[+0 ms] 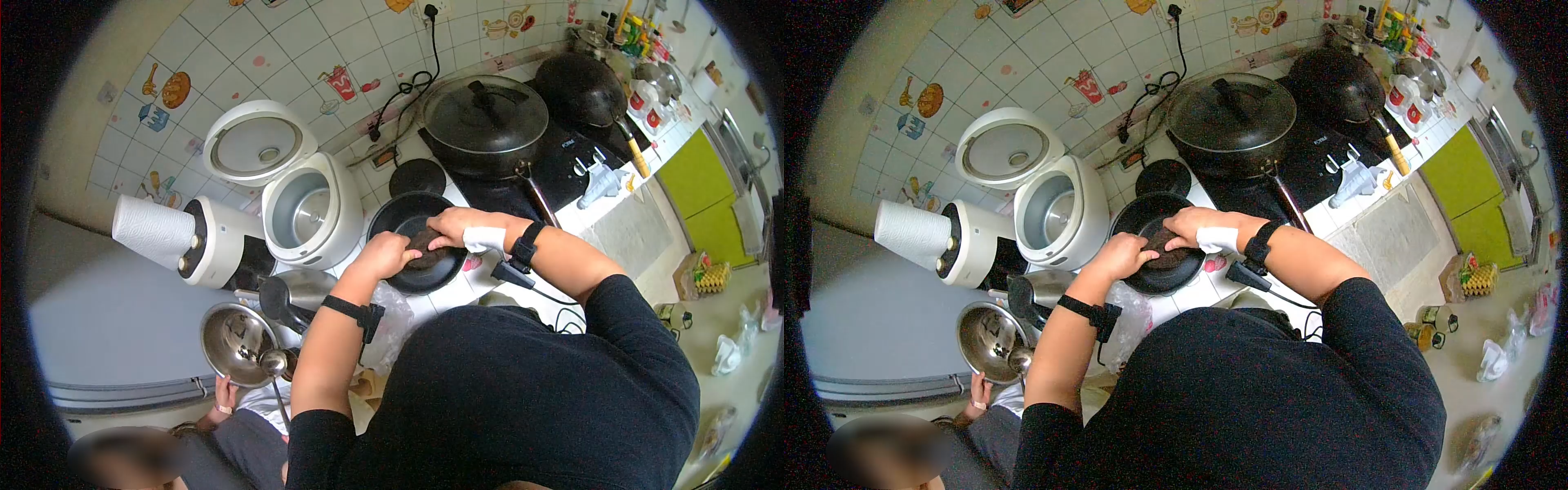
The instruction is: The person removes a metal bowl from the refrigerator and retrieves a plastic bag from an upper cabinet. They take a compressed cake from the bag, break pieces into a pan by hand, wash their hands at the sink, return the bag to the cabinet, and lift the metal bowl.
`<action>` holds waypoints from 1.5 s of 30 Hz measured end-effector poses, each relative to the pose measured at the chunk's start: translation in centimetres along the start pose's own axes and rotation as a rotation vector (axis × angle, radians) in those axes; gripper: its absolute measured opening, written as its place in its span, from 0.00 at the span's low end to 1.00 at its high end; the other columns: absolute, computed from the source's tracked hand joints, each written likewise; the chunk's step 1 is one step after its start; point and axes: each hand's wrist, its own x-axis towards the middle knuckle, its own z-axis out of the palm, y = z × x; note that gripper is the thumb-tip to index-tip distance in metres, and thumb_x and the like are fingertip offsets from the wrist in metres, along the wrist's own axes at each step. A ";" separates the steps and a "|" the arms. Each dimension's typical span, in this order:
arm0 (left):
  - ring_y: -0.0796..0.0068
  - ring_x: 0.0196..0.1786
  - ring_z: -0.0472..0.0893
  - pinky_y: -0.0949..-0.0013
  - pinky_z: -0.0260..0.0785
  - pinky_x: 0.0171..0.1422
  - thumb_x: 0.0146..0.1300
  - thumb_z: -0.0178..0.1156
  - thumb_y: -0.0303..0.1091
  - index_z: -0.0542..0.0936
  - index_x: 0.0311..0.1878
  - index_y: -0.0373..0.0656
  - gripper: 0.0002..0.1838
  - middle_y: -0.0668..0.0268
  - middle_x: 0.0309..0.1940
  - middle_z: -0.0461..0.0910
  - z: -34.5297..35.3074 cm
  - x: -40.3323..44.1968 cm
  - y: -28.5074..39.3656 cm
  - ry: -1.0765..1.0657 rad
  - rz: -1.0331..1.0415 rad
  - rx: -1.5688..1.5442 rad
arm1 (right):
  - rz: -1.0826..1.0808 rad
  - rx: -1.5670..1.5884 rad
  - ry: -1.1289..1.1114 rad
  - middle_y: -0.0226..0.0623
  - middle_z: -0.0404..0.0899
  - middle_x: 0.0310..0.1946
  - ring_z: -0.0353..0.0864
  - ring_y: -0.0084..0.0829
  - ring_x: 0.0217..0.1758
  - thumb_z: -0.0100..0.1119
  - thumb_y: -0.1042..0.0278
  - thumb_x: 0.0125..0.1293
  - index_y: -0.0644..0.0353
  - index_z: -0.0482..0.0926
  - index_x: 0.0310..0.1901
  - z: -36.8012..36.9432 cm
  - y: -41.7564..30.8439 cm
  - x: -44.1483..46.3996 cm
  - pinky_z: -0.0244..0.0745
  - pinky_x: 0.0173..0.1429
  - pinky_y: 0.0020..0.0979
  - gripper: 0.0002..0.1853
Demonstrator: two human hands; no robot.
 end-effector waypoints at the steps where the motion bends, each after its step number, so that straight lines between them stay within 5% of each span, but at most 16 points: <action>1: 0.44 0.36 0.78 0.50 0.71 0.41 0.59 0.59 0.51 0.79 0.28 0.35 0.23 0.46 0.28 0.79 0.2 0.0 -0.3 0.068 0.021 -0.022 | -0.001 -0.007 0.026 0.54 0.78 0.31 0.78 0.55 0.40 0.55 0.45 0.63 0.64 0.74 0.36 -0.3 -0.2 0.0 0.72 0.43 0.47 0.24; 11: 0.49 0.34 0.80 0.52 0.72 0.40 0.58 0.59 0.51 0.77 0.25 0.37 0.23 0.51 0.26 0.79 2.0 -0.2 0.3 0.267 -0.054 0.093 | 0.076 0.029 0.053 0.54 0.78 0.27 0.78 0.56 0.35 0.58 0.44 0.61 0.65 0.75 0.33 0.0 0.6 0.3 0.71 0.40 0.47 0.25; 17: 0.48 0.34 0.79 0.52 0.71 0.41 0.58 0.59 0.51 0.78 0.25 0.37 0.22 0.50 0.26 0.79 1.8 -0.2 -0.8 0.215 0.122 0.078 | 0.036 0.040 0.013 0.55 0.78 0.27 0.79 0.56 0.36 0.57 0.44 0.61 0.66 0.76 0.34 0.3 0.5 0.1 0.73 0.42 0.48 0.25; 27: 0.47 0.37 0.79 0.51 0.70 0.42 0.59 0.60 0.48 0.78 0.28 0.35 0.21 0.49 0.30 0.79 1.9 -0.4 -0.3 0.174 0.012 0.002 | -0.044 -0.013 0.017 0.54 0.79 0.32 0.78 0.54 0.40 0.61 0.49 0.58 0.66 0.76 0.36 -0.4 0.0 -0.1 0.73 0.45 0.46 0.22; 32: 0.49 0.39 0.79 0.52 0.71 0.44 0.57 0.61 0.49 0.79 0.32 0.37 0.20 0.51 0.31 0.80 1.8 -1.1 -0.4 0.460 -0.045 -0.147 | 0.029 0.191 0.169 0.50 0.79 0.35 0.78 0.52 0.41 0.66 0.55 0.54 0.62 0.79 0.37 -0.7 0.3 -0.4 0.73 0.46 0.44 0.18; 36: 0.49 0.41 0.79 0.56 0.72 0.45 0.57 0.63 0.45 0.81 0.37 0.37 0.18 0.51 0.35 0.81 -0.1 -1.4 0.8 0.118 -0.198 -0.103 | -0.075 0.051 0.133 0.47 0.78 0.34 0.77 0.49 0.42 0.66 0.55 0.54 0.62 0.79 0.35 -0.2 0.5 -0.2 0.72 0.48 0.42 0.17; 38: 0.52 0.41 0.81 0.58 0.73 0.46 0.56 0.64 0.44 0.83 0.40 0.39 0.17 0.53 0.35 0.82 0.2 -1.4 0.7 0.405 -0.074 -0.175 | -0.073 -0.080 0.072 0.43 0.77 0.34 0.76 0.46 0.44 0.66 0.57 0.53 0.61 0.79 0.34 -0.2 -0.3 0.0 0.72 0.50 0.41 0.16; 41: 0.55 0.41 0.81 0.59 0.73 0.48 0.56 0.64 0.42 0.83 0.41 0.41 0.16 0.56 0.36 0.83 -0.1 -1.4 0.2 0.413 0.145 -0.217 | -0.084 -0.152 0.065 0.40 0.77 0.36 0.76 0.43 0.46 0.66 0.58 0.52 0.60 0.79 0.34 -0.5 -0.9 -0.1 0.73 0.50 0.40 0.15; 45: 0.56 0.41 0.81 0.60 0.73 0.49 0.57 0.63 0.41 0.84 0.40 0.42 0.13 0.57 0.37 0.83 -0.4 -1.4 0.1 0.292 0.108 -0.261 | -0.130 -0.223 0.039 0.39 0.77 0.36 0.76 0.42 0.46 0.66 0.59 0.52 0.60 0.78 0.35 -0.4 -0.7 0.1 0.73 0.51 0.39 0.15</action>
